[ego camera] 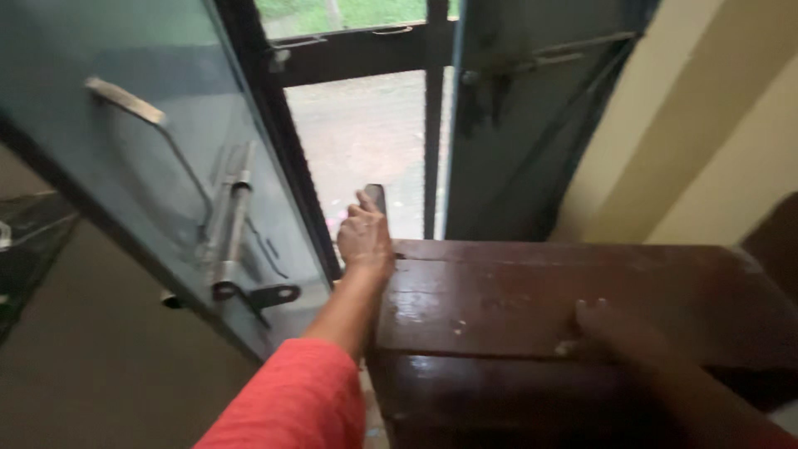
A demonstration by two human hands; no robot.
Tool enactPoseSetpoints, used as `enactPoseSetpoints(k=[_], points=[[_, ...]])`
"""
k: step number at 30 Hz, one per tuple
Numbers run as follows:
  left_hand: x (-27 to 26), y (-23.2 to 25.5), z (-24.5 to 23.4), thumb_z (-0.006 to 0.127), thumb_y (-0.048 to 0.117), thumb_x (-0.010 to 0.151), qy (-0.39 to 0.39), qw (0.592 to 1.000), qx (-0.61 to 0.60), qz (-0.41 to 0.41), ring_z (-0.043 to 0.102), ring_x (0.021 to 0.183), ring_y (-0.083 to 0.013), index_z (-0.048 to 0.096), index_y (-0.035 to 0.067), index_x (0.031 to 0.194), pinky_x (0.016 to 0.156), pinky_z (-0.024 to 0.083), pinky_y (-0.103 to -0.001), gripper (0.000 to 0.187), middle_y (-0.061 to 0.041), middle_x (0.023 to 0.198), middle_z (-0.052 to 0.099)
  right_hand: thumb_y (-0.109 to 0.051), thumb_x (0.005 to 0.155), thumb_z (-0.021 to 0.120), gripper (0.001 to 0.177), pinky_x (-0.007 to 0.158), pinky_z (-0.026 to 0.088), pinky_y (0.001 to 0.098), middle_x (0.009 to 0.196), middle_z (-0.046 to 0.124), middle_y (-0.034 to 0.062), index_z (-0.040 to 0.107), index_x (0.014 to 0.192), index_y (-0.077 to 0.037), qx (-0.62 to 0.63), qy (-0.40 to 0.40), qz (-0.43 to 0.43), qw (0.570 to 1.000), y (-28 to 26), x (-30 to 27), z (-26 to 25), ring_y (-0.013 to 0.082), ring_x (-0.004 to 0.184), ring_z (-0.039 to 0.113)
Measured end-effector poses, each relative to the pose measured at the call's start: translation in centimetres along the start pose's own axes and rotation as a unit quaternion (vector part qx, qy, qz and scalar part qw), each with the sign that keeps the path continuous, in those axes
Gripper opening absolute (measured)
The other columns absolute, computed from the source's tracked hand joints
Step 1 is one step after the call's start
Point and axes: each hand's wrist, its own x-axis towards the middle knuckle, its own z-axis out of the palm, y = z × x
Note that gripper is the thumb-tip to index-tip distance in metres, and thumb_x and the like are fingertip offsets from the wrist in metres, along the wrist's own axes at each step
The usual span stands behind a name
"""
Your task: The person wipes the surface of a wooden bench with their hands. They move the bench slightly to clean different areas, including the sides and the top surface, using a repetitive wiping motion.
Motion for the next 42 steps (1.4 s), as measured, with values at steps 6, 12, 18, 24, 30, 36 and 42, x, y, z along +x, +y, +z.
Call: enactPoseSetpoints(k=[6,12,18,24,30,36,42], points=[[-0.5,0.2,-4.2,0.07,0.018,0.091,-0.116,0.993,0.027,0.016,0.065,0.111,-0.0311,0.022,-0.002,0.163,0.081,0.061,-0.039,0.089,-0.023,0.13,0.056,-0.081,0.083,0.071,0.121,0.13,0.021,0.0483,0.17,0.008,0.0248,0.01,0.166,-0.016,-0.002,0.025,-0.032,0.999,3.7,4.6,3.3,0.0422,0.158,0.016],[-1.8,1.1,-4.1,0.068,0.059,0.089,-0.117,0.916,0.266,0.275,0.004,0.155,-0.0423,0.018,-0.004,0.159,0.121,0.005,-0.063,0.106,-0.026,0.169,0.004,-0.09,0.089,0.04,0.103,0.131,0.012,0.0598,0.172,0.018,0.0201,0.017,0.166,-0.025,-0.153,-0.015,0.027,0.988,2.7,4.8,3.4,0.0458,0.159,0.015],[-5.5,9.4,3.1,0.071,0.08,0.076,-0.344,0.901,-0.045,0.261,-0.008,0.158,-0.0378,0.009,0.009,0.165,0.122,0.001,-0.065,0.13,-0.012,0.173,-0.007,-0.089,0.078,0.061,0.127,0.126,0.015,0.0597,0.173,0.001,0.0219,-0.002,0.168,-0.025,-0.076,0.024,0.06,0.995,3.1,6.8,5.7,0.0453,0.158,0.012],[-5.2,14.6,9.5,0.061,0.056,0.097,-0.453,0.845,-0.005,0.286,0.016,0.155,-0.0493,0.017,0.014,0.168,0.114,0.029,-0.078,0.094,-0.017,0.175,0.0,-0.098,0.074,0.051,0.125,0.129,0.01,0.0612,0.173,0.004,0.0217,0.002,0.166,-0.03,-0.11,0.121,0.051,0.985,5.4,9.1,10.6,0.0448,0.16,0.011],[-4.3,19.2,14.7,0.074,0.052,0.083,-0.46,0.86,-0.025,0.221,0.009,0.154,-0.0595,0.024,0.02,0.165,0.104,0.043,-0.081,0.101,-0.015,0.174,-0.001,-0.095,0.08,0.05,0.125,0.127,0.011,0.0608,0.172,-0.002,0.0259,-0.005,0.167,-0.024,-0.089,0.009,0.016,0.996,4.8,6.8,6.6,0.0478,0.157,0.01],[-3.3,18.8,9.9,0.103,0.043,0.057,-0.469,0.851,-0.003,0.235,0.013,0.151,-0.0639,0.027,0.013,0.165,0.097,0.054,-0.071,0.136,-0.022,0.173,0.004,-0.085,0.081,0.065,0.128,0.126,0.018,0.0589,0.17,-0.008,0.0283,-0.008,0.166,-0.022,-0.034,-0.002,0.002,0.999,4.2,5.3,5.2,0.0496,0.157,0.008],[-3.7,17.6,7.1,0.093,0.04,0.078,-0.482,0.841,-0.014,0.244,0.009,0.152,-0.0614,0.03,0.01,0.163,0.104,0.043,-0.075,0.11,-0.023,0.172,0.008,-0.09,0.076,0.062,0.128,0.128,0.02,0.0586,0.17,0.007,0.0261,0.002,0.167,-0.024,-0.099,0.085,0.022,0.991,4.4,6.1,7.5,0.0486,0.156,0.02]])
